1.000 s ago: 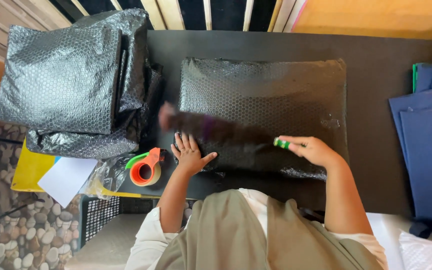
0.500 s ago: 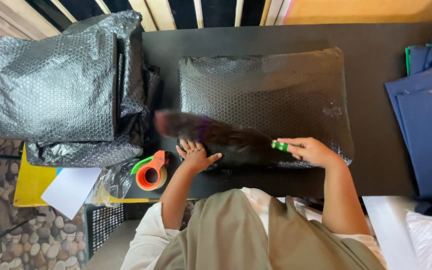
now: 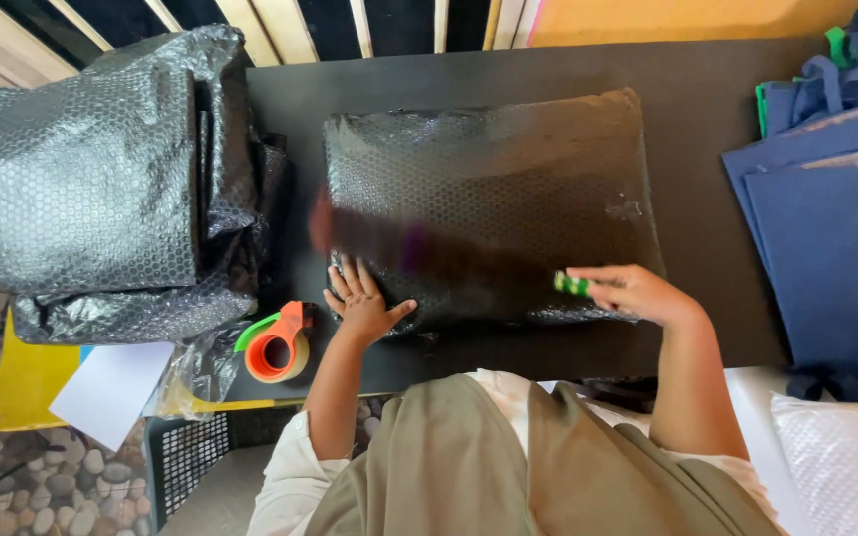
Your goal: The person folds and seals a black bubble mailer on a table using tape, then uses a feather duster to wipe the surface of the sealed package.
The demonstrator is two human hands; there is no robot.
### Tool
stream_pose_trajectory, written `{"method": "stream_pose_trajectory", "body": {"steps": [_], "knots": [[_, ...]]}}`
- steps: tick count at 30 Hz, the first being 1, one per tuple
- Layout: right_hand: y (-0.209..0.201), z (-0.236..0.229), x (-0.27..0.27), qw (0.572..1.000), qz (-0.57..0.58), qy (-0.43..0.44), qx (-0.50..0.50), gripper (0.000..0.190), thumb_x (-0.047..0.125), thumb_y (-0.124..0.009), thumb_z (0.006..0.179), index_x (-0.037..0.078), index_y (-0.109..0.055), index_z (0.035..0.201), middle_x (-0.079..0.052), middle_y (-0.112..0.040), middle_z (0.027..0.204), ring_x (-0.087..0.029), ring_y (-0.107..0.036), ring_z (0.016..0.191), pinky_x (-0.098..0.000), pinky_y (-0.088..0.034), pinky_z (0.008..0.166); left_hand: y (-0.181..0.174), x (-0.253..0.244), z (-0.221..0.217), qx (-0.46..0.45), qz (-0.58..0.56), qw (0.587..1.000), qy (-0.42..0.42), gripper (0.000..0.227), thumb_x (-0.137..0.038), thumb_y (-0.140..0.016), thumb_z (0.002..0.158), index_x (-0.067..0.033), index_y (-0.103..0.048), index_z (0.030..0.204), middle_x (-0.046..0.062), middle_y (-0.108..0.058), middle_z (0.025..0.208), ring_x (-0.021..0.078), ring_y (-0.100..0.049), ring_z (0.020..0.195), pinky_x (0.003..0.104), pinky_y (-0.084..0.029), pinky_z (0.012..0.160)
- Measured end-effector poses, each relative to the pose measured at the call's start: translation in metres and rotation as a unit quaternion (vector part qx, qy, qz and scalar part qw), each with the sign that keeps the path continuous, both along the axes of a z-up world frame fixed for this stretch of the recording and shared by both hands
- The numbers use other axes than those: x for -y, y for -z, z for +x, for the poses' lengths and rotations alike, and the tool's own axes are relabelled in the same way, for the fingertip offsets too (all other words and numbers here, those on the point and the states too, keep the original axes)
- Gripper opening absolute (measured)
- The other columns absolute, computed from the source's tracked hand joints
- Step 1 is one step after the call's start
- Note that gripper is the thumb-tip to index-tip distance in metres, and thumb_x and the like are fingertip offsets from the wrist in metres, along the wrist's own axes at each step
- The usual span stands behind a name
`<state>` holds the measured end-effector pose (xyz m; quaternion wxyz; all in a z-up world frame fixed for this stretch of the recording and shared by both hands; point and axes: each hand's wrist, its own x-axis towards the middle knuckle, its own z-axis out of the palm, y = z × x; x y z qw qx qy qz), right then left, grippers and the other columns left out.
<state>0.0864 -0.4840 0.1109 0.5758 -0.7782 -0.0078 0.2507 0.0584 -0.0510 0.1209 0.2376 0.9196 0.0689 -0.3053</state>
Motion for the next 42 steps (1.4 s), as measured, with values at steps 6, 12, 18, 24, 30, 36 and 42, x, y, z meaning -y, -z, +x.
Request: {"method": "stream_pose_trajectory", "body": {"steps": [6, 12, 18, 24, 30, 36, 42], "knots": [[0.044, 0.007, 0.049, 0.994, -0.037, 0.106, 0.019, 0.038, 0.017, -0.059, 0.102, 0.016, -0.065, 0.139, -0.008, -0.054, 0.059, -0.009, -0.044, 0.043, -0.0221, -0.036, 0.037, 0.081, -0.008, 0.003, 0.047, 0.017, 0.998, -0.030, 0.138, -0.079, -0.062, 0.084, -0.0018, 0.022, 0.162, 0.026, 0.024, 0.167, 0.0527, 0.011, 0.152, 0.069, 0.012, 0.119], [0.049, 0.016, 0.054, 0.985, 0.011, 0.151, 0.083, 0.038, 0.018, -0.057, 0.106, 0.022, -0.060, 0.143, -0.010, -0.049, 0.060, -0.014, -0.043, 0.044, -0.0241, -0.037, 0.038, 0.108, -0.010, 0.001, 0.084, 0.033, 0.994, -0.062, 0.139, -0.078, -0.068, 0.080, -0.0069, 0.016, 0.165, 0.018, 0.026, 0.169, 0.0444, 0.026, 0.153, 0.066, 0.018, 0.118], [0.025, 0.002, 0.059, 1.000, 0.023, -0.004, -0.003, 0.036, 0.011, -0.064, 0.096, 0.010, -0.069, 0.132, -0.009, -0.053, 0.053, -0.010, -0.040, 0.044, -0.0211, -0.034, 0.040, 0.104, -0.009, -0.002, 0.101, 0.027, 0.992, -0.071, 0.137, -0.076, -0.069, 0.080, -0.0079, 0.014, 0.165, 0.018, 0.024, 0.170, 0.0437, 0.024, 0.153, 0.065, 0.015, 0.120], [0.078, 0.034, 0.103, 0.993, -0.016, 0.092, 0.077, 0.037, 0.016, -0.058, 0.104, 0.020, -0.064, 0.141, -0.009, -0.052, 0.055, -0.014, -0.044, 0.047, -0.0250, -0.037, 0.043, 0.114, -0.007, -0.003, 0.121, 0.048, 0.987, -0.091, 0.140, -0.078, -0.070, 0.075, -0.0105, 0.012, 0.166, 0.016, 0.022, 0.171, 0.0422, 0.022, 0.155, 0.065, 0.012, 0.121], [0.033, 0.023, 0.099, 0.990, -0.017, 0.097, 0.105, 0.040, 0.012, -0.059, 0.103, 0.020, -0.063, 0.142, -0.010, -0.053, 0.055, -0.017, -0.049, 0.048, -0.0274, -0.042, 0.045, 0.114, -0.007, -0.004, 0.128, 0.047, 0.986, -0.095, 0.139, -0.077, -0.071, 0.076, -0.0120, 0.011, 0.167, 0.014, 0.022, 0.171, 0.0419, 0.021, 0.155, 0.065, 0.010, 0.121], [0.008, 0.015, 0.091, 0.998, -0.027, -0.007, 0.058, 0.035, 0.008, -0.067, 0.094, 0.009, -0.073, 0.128, -0.011, -0.059, 0.055, -0.018, -0.051, 0.054, -0.0311, -0.045, 0.053, 0.113, -0.006, -0.004, 0.126, 0.052, 0.986, -0.095, 0.139, -0.077, -0.071, 0.074, -0.0120, 0.010, 0.166, 0.016, 0.020, 0.171, 0.0415, 0.020, 0.155, 0.064, 0.012, 0.122], [0.030, 0.033, 0.109, 0.963, -0.183, 0.146, 0.134, 0.039, 0.023, -0.066, 0.104, 0.035, -0.068, 0.141, -0.010, -0.068, 0.074, -0.022, -0.066, 0.071, -0.0387, -0.053, 0.072, 0.107, -0.004, -0.005, 0.122, 0.060, 0.986, -0.093, 0.137, -0.077, -0.069, 0.077, -0.0126, 0.012, 0.166, 0.015, 0.019, 0.171, 0.0413, 0.019, 0.156, 0.063, 0.012, 0.121]]}}
